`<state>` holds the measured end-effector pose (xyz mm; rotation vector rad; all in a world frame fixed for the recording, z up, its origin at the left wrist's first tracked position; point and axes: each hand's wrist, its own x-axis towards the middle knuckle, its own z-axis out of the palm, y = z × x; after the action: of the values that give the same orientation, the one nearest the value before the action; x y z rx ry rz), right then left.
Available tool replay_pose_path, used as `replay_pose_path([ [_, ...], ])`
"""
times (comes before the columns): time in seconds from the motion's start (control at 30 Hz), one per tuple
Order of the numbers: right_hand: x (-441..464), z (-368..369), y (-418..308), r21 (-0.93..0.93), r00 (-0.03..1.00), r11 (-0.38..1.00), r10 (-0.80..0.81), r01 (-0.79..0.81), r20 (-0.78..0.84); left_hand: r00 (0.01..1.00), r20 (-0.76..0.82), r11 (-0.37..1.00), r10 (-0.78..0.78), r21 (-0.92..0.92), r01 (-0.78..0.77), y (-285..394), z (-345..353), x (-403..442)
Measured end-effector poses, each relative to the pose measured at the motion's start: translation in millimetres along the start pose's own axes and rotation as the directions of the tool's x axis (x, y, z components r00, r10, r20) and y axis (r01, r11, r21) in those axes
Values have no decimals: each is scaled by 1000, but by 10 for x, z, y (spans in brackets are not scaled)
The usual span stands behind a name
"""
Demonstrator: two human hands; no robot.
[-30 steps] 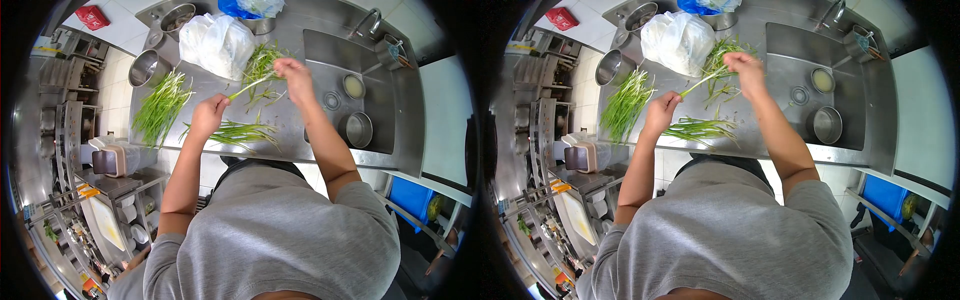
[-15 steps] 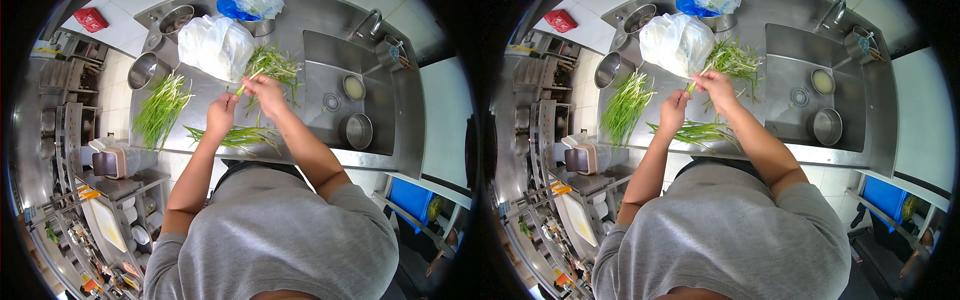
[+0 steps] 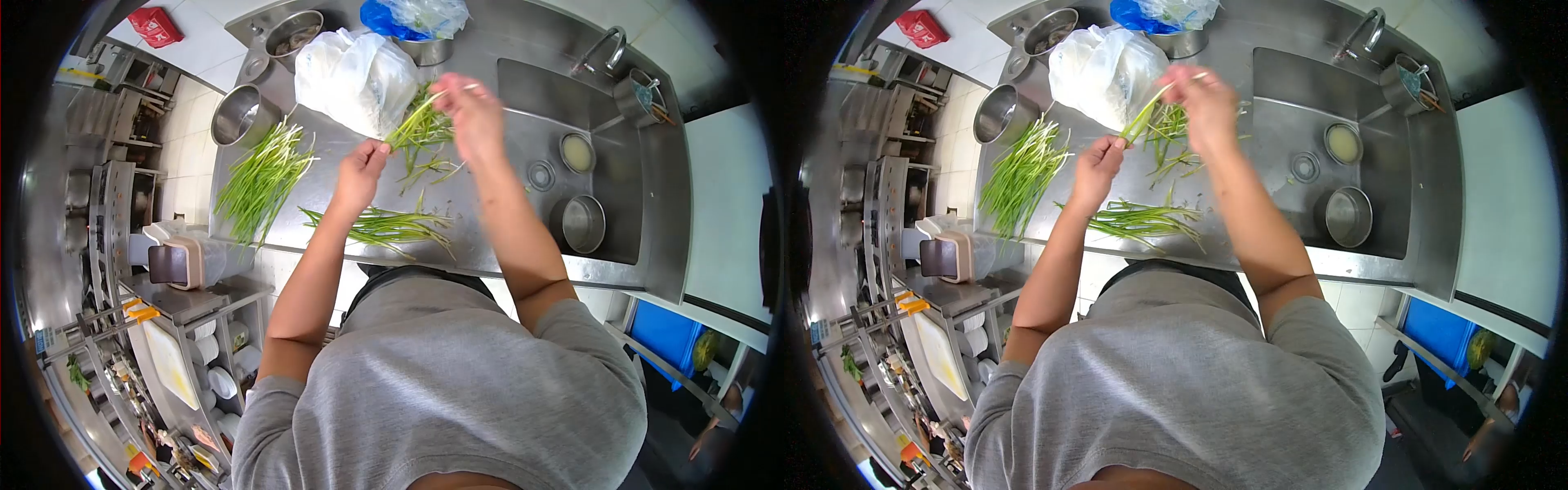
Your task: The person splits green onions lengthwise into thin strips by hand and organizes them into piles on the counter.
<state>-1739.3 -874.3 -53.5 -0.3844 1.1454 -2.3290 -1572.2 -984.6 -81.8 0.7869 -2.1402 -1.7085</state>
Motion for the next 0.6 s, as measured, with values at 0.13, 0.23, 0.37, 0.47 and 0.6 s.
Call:
replay_pose_path([
  [0.13,237,-153,-710,-230,966,943,-256,239,-45,955,-279,811,103,579,81,-175,-635,101],
  [0.23,304,-189,-891,-334,946,888,-270,317,180,827,-494,799,268,594,96,-118,-1015,225],
  [0.37,316,71,-793,-482,941,871,79,96,330,892,-366,957,267,211,-200,446,-713,402],
  [0.47,274,353,-428,-585,850,672,-132,455,509,970,-71,970,234,-49,-238,933,-162,289],
  [0.6,172,533,-151,-440,910,845,-122,304,395,989,-1,919,149,-369,-139,884,191,330],
])
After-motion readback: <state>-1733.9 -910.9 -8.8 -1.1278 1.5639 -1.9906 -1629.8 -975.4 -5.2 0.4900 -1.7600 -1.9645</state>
